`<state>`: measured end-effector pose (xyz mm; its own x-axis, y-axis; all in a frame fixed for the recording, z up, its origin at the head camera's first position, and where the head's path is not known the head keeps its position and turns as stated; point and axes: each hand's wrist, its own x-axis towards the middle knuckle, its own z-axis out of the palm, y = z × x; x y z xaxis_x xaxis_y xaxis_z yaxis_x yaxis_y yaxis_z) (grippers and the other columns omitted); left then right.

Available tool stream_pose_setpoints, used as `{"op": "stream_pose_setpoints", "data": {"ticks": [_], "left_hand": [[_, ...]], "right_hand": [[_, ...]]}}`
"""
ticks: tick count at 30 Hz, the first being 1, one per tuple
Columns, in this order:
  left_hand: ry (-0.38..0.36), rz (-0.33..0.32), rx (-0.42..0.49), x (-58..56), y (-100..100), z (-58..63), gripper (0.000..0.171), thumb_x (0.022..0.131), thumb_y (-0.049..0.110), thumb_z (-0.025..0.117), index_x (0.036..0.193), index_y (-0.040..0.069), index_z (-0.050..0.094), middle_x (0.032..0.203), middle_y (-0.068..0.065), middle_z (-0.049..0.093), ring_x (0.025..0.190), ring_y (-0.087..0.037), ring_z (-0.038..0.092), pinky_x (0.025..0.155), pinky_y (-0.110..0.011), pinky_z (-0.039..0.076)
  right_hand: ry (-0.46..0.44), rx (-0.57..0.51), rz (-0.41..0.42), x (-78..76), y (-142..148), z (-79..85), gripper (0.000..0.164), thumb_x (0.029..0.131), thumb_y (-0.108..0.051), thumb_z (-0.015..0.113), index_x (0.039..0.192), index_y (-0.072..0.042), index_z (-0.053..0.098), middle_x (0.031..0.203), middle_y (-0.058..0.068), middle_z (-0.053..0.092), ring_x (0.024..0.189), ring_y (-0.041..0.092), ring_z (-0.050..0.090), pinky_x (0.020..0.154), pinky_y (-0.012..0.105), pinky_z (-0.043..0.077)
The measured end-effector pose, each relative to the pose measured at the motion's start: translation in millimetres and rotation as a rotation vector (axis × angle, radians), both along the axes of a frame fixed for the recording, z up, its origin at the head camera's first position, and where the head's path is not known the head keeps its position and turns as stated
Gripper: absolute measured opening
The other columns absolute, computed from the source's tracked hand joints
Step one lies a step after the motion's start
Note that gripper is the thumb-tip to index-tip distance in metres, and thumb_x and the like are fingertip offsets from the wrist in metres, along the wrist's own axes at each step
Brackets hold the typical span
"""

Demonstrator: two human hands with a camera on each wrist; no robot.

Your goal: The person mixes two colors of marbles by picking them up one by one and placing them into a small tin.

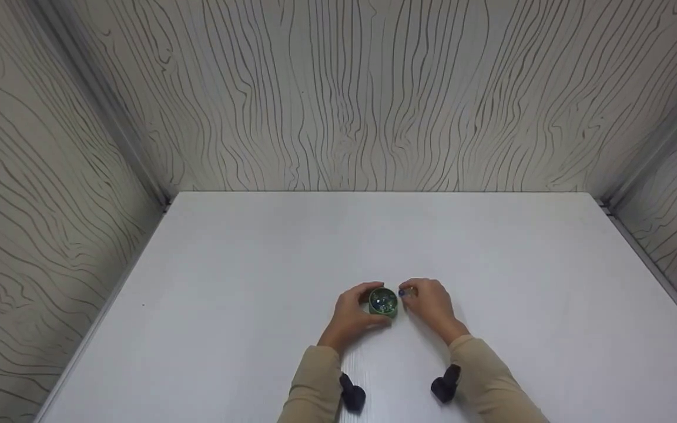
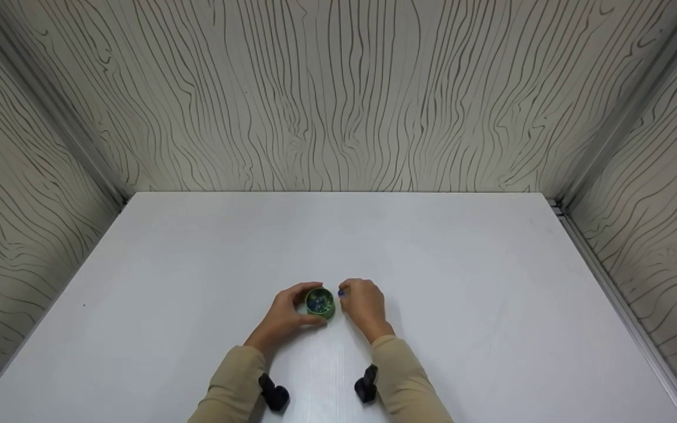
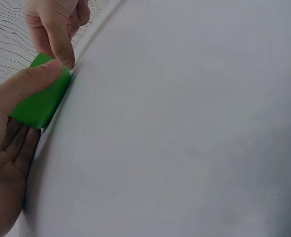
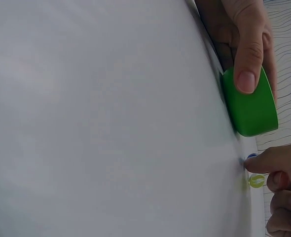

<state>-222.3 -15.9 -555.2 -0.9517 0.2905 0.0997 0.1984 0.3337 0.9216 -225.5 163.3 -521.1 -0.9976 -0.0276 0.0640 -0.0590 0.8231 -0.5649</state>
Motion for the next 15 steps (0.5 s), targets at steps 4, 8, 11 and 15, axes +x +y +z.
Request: {"op": "stream_pose_setpoints", "data": {"ticks": [4, 8, 11, 15], "left_hand": [[0.007, -0.001, 0.001, 0.3, -0.1, -0.2, 0.065, 0.065, 0.012, 0.087, 0.125, 0.012, 0.062, 0.125, -0.005, 0.068, 0.120, -0.022, 0.061, 0.110, -0.034, 0.046], [-0.002, -0.001, 0.001, 0.9, -0.1, 1.4, 0.066, 0.065, 0.013, 0.087, 0.126, 0.012, 0.062, 0.126, -0.004, 0.067, 0.121, -0.021, 0.061, 0.111, -0.033, 0.045], [-0.007, -0.003, -0.007, 1.4, -0.1, 2.5, 0.066, 0.066, 0.013, 0.087, 0.127, 0.013, 0.061, 0.126, -0.003, 0.067, 0.122, -0.021, 0.061, 0.112, -0.033, 0.045], [-0.002, -0.004, -0.021, 2.1, -0.8, 2.7, 0.066, 0.066, 0.014, 0.086, 0.127, 0.012, 0.061, 0.127, -0.003, 0.066, 0.122, -0.020, 0.060, 0.112, -0.033, 0.045]], "right_hand": [[0.011, -0.006, 0.001, 0.0, -0.1, -0.1, 0.022, 0.079, 0.000, 0.065, 0.098, -0.005, 0.074, 0.104, 0.015, 0.075, 0.106, 0.035, 0.067, 0.094, 0.048, 0.055], [0.022, -0.005, -0.002, 1.0, 0.3, -0.6, 0.022, 0.079, 0.001, 0.065, 0.098, -0.006, 0.075, 0.100, 0.013, 0.075, 0.099, 0.033, 0.069, 0.089, 0.047, 0.057], [0.017, 0.000, -0.010, 1.2, 0.8, -1.1, 0.022, 0.079, 0.000, 0.065, 0.098, -0.007, 0.075, 0.097, 0.012, 0.075, 0.086, 0.026, 0.067, 0.078, 0.042, 0.057], [0.009, -0.006, -0.012, 1.1, 0.4, -0.6, 0.024, 0.079, 0.001, 0.064, 0.099, -0.007, 0.075, 0.101, 0.011, 0.075, 0.085, 0.023, 0.066, 0.078, 0.041, 0.057]]}}
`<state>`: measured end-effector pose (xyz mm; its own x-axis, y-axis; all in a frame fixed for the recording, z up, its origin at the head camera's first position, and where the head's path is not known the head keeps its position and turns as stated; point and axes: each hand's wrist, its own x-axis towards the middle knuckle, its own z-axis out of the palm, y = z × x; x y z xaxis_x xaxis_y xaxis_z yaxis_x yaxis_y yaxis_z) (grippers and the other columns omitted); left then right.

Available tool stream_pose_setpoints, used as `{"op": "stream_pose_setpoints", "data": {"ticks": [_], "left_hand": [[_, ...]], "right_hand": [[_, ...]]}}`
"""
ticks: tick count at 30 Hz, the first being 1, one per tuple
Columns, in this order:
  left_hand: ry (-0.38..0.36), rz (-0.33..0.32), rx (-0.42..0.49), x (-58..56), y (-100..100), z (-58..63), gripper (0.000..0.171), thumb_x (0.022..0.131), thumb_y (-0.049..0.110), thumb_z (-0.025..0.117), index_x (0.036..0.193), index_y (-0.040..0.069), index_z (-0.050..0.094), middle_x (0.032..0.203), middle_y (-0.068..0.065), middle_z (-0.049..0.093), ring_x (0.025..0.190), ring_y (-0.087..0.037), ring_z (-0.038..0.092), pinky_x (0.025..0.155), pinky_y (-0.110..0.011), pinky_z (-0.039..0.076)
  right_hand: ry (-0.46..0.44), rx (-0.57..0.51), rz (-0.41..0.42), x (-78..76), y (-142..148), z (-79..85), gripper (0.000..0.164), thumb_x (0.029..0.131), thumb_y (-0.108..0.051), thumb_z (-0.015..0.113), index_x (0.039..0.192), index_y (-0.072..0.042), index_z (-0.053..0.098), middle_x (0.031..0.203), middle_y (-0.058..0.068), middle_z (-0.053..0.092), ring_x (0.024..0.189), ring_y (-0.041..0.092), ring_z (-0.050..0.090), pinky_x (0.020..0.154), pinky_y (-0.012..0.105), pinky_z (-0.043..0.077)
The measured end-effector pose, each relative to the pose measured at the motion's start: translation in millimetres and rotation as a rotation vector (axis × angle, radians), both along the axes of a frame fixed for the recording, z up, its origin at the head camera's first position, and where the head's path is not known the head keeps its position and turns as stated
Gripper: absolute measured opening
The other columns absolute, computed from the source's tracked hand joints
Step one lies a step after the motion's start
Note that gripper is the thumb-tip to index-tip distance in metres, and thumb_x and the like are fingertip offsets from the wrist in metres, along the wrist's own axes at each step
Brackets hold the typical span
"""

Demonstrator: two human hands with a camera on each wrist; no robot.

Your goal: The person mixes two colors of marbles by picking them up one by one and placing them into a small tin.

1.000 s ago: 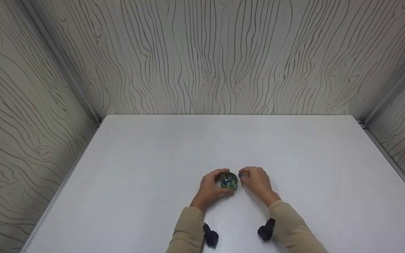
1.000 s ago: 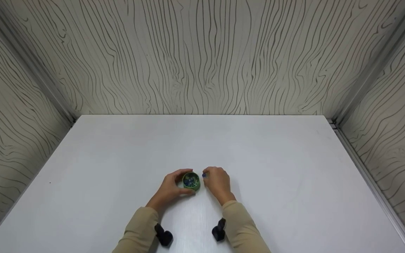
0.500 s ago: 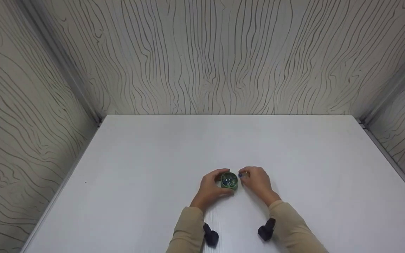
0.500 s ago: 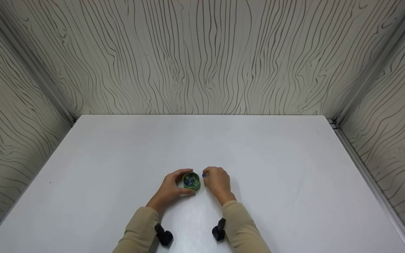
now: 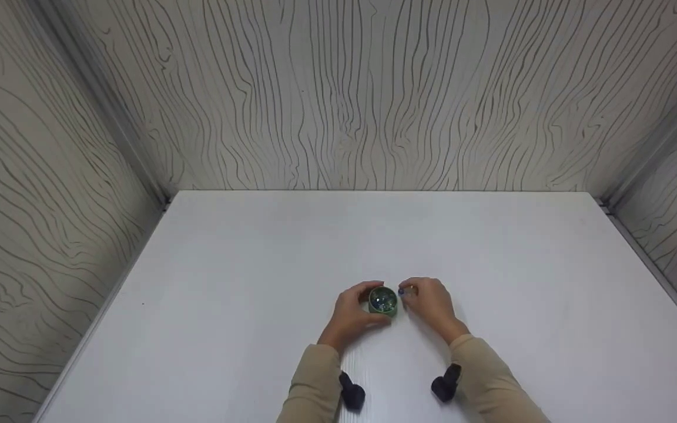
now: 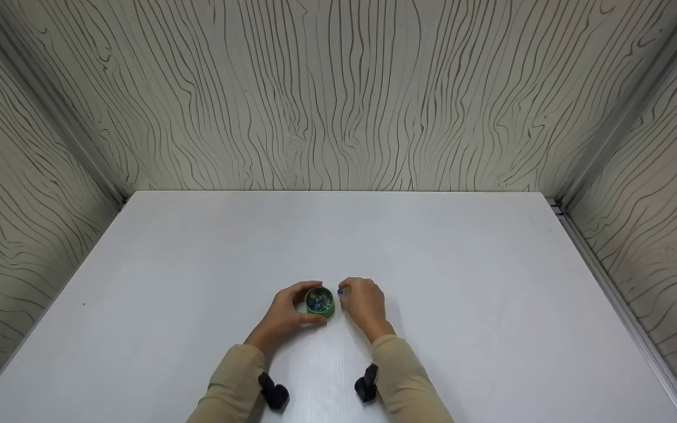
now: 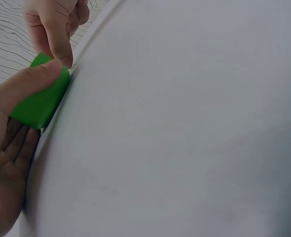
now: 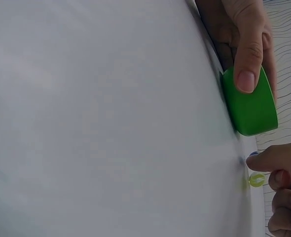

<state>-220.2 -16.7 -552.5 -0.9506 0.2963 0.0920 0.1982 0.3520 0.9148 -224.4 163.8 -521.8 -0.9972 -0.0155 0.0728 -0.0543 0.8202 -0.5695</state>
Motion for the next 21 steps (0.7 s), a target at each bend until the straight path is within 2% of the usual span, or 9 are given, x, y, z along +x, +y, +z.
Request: {"op": "stream_pose_setpoints", "data": {"ticks": [5, 9, 12, 15, 21], "left_hand": [[0.004, 0.005, -0.014, -0.3, -0.5, -0.3, 0.066, 0.067, 0.015, 0.086, 0.127, 0.014, 0.061, 0.129, -0.003, 0.066, 0.124, -0.021, 0.059, 0.113, -0.035, 0.045], [0.012, 0.003, -0.016, -0.5, 0.0, -0.9, 0.065, 0.067, 0.016, 0.086, 0.127, 0.014, 0.061, 0.128, -0.003, 0.066, 0.124, -0.021, 0.059, 0.113, -0.034, 0.044], [0.019, 0.002, -0.021, -0.4, 0.2, -0.4, 0.065, 0.067, 0.016, 0.087, 0.127, 0.014, 0.061, 0.128, -0.002, 0.066, 0.124, -0.021, 0.059, 0.114, -0.033, 0.044], [0.025, -0.001, -0.015, 0.1, -0.2, -0.1, 0.066, 0.067, 0.016, 0.086, 0.127, 0.013, 0.061, 0.128, -0.003, 0.066, 0.124, -0.021, 0.059, 0.113, -0.034, 0.044], [-0.011, 0.011, 0.000, 0.8, -0.3, 1.4, 0.066, 0.067, 0.015, 0.086, 0.128, 0.016, 0.061, 0.128, -0.002, 0.066, 0.123, -0.020, 0.060, 0.112, -0.036, 0.045]], "right_hand": [[0.005, -0.012, 0.005, -0.2, -0.2, 0.7, 0.025, 0.077, 0.003, 0.062, 0.097, -0.006, 0.075, 0.101, 0.012, 0.075, 0.089, 0.025, 0.068, 0.084, 0.045, 0.057], [0.003, -0.009, -0.006, 0.7, 0.4, 1.0, 0.024, 0.078, 0.002, 0.064, 0.097, -0.007, 0.075, 0.100, 0.011, 0.075, 0.080, 0.018, 0.062, 0.079, 0.042, 0.057], [0.011, -0.005, -0.008, 1.7, 0.7, 1.4, 0.022, 0.079, 0.000, 0.065, 0.097, -0.008, 0.075, 0.096, 0.010, 0.076, 0.075, 0.015, 0.058, 0.072, 0.036, 0.055], [0.023, -0.006, -0.003, 2.7, 0.9, 1.5, 0.020, 0.079, -0.001, 0.067, 0.096, -0.007, 0.075, 0.089, 0.009, 0.075, 0.069, 0.014, 0.052, 0.063, 0.028, 0.047], [0.032, -0.004, 0.001, 5.3, 0.2, 3.3, 0.020, 0.079, -0.001, 0.068, 0.097, -0.008, 0.075, 0.086, 0.008, 0.074, 0.067, 0.012, 0.049, 0.060, 0.023, 0.040]]}}
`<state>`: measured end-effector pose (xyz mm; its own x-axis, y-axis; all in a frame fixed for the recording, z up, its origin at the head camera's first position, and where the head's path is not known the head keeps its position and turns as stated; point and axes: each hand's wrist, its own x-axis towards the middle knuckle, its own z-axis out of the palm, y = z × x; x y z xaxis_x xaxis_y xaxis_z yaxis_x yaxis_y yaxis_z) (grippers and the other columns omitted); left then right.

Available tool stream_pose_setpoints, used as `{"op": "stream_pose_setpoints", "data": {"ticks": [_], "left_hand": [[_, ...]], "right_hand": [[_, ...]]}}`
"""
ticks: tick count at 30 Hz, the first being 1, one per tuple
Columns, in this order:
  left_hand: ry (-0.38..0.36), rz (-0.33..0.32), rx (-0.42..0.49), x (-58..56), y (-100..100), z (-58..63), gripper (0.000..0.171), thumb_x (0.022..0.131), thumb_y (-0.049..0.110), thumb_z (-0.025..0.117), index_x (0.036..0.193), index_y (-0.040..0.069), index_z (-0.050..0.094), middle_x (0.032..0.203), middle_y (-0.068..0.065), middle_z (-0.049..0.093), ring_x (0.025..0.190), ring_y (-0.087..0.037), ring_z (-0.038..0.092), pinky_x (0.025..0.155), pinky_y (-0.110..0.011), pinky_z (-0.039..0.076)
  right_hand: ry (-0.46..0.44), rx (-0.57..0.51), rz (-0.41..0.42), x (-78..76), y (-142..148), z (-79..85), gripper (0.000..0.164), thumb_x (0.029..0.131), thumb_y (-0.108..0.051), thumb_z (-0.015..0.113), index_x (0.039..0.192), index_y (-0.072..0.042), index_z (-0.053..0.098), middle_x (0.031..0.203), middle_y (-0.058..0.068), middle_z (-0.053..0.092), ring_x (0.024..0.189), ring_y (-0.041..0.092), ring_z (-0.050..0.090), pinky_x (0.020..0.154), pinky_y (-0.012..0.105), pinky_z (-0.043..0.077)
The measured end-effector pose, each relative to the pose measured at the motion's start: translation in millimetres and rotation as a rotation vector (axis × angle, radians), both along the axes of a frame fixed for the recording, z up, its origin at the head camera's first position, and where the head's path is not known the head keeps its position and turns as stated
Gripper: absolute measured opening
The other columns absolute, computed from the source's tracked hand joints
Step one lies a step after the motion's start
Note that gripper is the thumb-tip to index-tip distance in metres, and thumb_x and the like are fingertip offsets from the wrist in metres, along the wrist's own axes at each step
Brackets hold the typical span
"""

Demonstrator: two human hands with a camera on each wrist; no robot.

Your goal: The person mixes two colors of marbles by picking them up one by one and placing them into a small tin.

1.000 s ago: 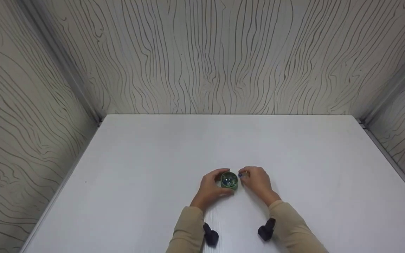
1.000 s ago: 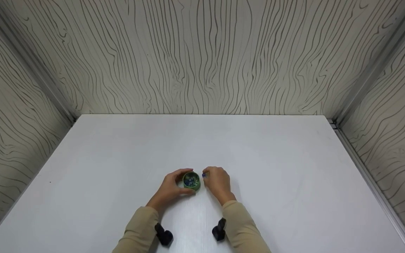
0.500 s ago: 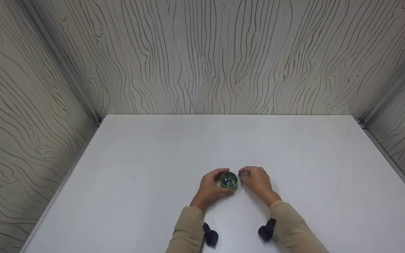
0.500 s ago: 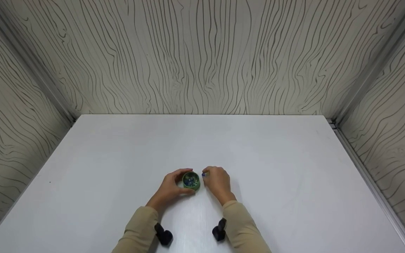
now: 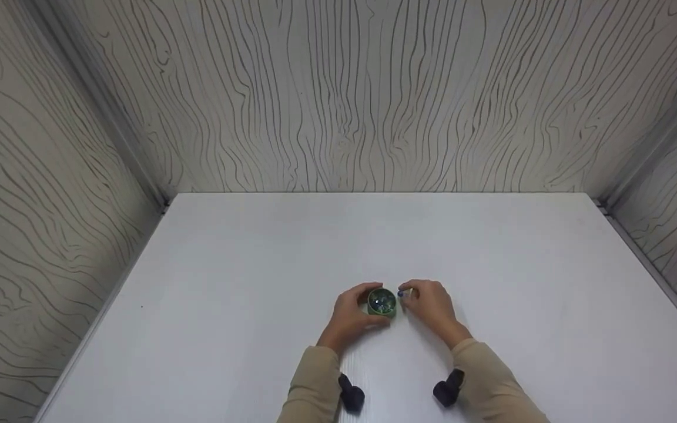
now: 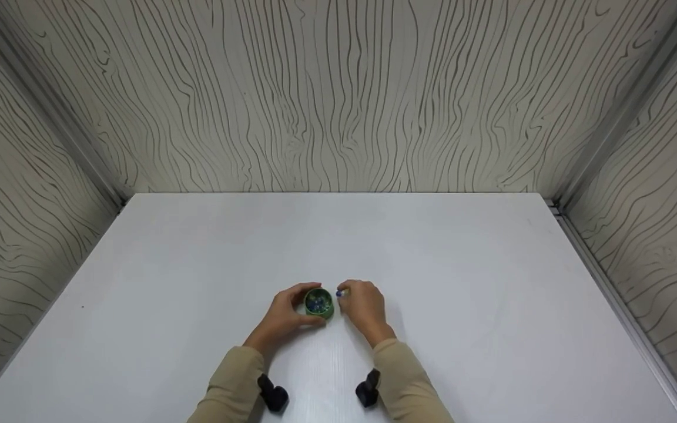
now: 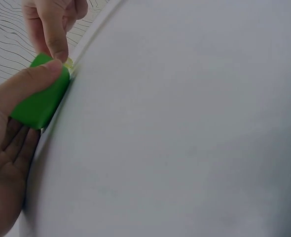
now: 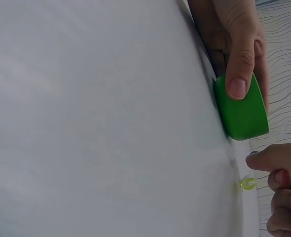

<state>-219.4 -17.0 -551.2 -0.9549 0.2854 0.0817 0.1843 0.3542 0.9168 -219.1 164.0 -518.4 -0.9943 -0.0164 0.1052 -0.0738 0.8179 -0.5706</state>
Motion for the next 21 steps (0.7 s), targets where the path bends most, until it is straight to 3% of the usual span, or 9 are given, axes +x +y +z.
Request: {"op": "stream_pose_setpoints", "data": {"ticks": [7, 21], "left_hand": [[0.006, 0.003, 0.001, -1.4, 1.4, -1.8, 0.065, 0.066, 0.015, 0.087, 0.126, 0.014, 0.061, 0.128, -0.004, 0.066, 0.123, -0.022, 0.060, 0.113, -0.037, 0.045], [-0.021, 0.002, 0.019, -0.6, 1.6, 0.1, 0.067, 0.065, 0.014, 0.087, 0.127, 0.016, 0.061, 0.128, -0.002, 0.066, 0.124, -0.021, 0.059, 0.114, -0.038, 0.043]], "right_hand": [[0.001, -0.014, 0.001, 3.2, -0.9, 4.1, 0.019, 0.079, -0.003, 0.071, 0.096, -0.008, 0.075, 0.058, -0.001, 0.054, 0.056, 0.009, 0.040, 0.049, 0.017, 0.028], [0.019, -0.040, 0.011, 6.2, -0.3, 7.4, 0.018, 0.078, -0.002, 0.072, 0.095, -0.007, 0.075, 0.058, -0.002, 0.052, 0.056, 0.009, 0.040, 0.049, 0.017, 0.028]]}}
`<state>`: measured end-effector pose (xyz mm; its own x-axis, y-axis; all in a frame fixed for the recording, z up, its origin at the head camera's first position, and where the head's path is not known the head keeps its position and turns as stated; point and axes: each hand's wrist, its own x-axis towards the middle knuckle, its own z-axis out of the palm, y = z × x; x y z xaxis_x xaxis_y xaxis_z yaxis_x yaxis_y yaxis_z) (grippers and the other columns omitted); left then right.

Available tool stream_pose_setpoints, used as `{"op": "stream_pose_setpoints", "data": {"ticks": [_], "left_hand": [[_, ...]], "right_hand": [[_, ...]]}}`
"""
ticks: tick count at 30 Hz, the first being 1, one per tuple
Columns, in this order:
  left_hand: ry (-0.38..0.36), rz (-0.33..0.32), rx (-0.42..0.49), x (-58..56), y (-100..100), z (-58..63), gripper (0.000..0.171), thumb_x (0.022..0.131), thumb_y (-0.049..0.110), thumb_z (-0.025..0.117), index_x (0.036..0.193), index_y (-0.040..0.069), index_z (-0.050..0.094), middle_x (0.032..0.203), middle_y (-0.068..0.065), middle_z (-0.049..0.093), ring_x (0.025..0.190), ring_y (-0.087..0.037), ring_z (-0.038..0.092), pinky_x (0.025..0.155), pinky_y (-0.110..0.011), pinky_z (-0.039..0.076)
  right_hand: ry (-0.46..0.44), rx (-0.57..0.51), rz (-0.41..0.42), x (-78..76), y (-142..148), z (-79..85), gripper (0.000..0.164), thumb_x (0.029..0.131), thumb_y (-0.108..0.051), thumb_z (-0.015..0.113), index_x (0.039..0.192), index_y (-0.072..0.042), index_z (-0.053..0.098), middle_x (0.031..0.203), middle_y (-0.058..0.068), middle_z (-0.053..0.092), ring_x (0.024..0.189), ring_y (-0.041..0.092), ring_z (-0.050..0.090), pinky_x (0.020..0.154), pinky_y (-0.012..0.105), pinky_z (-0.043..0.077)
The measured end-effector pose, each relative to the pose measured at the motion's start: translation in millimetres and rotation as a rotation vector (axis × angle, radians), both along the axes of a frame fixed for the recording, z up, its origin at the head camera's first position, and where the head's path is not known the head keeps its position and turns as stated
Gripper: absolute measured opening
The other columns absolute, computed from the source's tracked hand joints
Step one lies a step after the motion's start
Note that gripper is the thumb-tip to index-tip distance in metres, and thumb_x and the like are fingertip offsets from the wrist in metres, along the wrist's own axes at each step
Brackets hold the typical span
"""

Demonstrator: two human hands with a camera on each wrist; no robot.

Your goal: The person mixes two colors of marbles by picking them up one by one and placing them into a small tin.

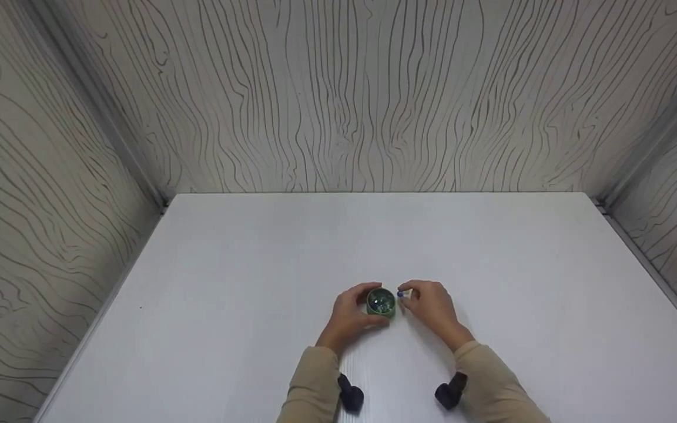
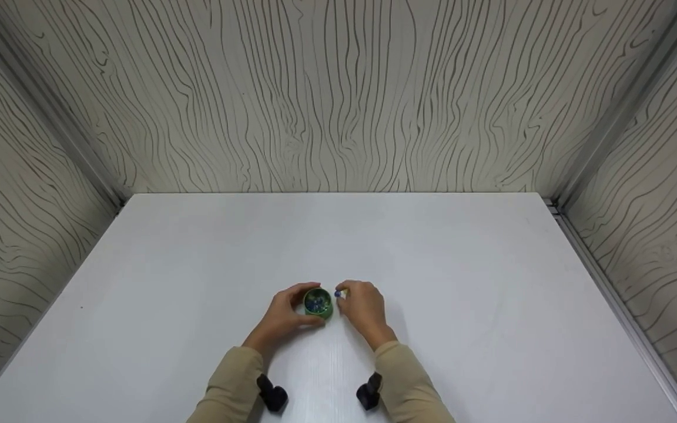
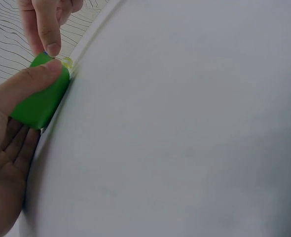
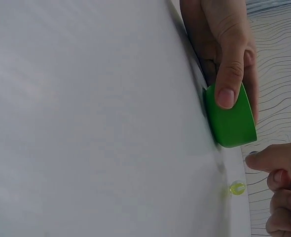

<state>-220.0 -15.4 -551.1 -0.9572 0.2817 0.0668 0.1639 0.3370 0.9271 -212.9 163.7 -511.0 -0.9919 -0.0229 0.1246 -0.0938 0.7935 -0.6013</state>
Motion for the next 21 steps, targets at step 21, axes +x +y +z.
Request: {"op": "stream_pose_setpoints", "data": {"ticks": [21], "left_hand": [[0.034, -0.017, -0.016, -1.9, -1.1, -3.0, 0.068, 0.065, 0.013, 0.087, 0.128, 0.013, 0.060, 0.128, -0.004, 0.066, 0.123, -0.021, 0.060, 0.113, -0.034, 0.045]], "right_hand": [[0.046, -0.009, 0.013, 2.3, -1.9, 6.0, 0.015, 0.077, -0.003, 0.074, 0.092, -0.007, 0.076, 0.057, -0.002, 0.054, 0.055, 0.007, 0.039, 0.049, 0.016, 0.027]]}}
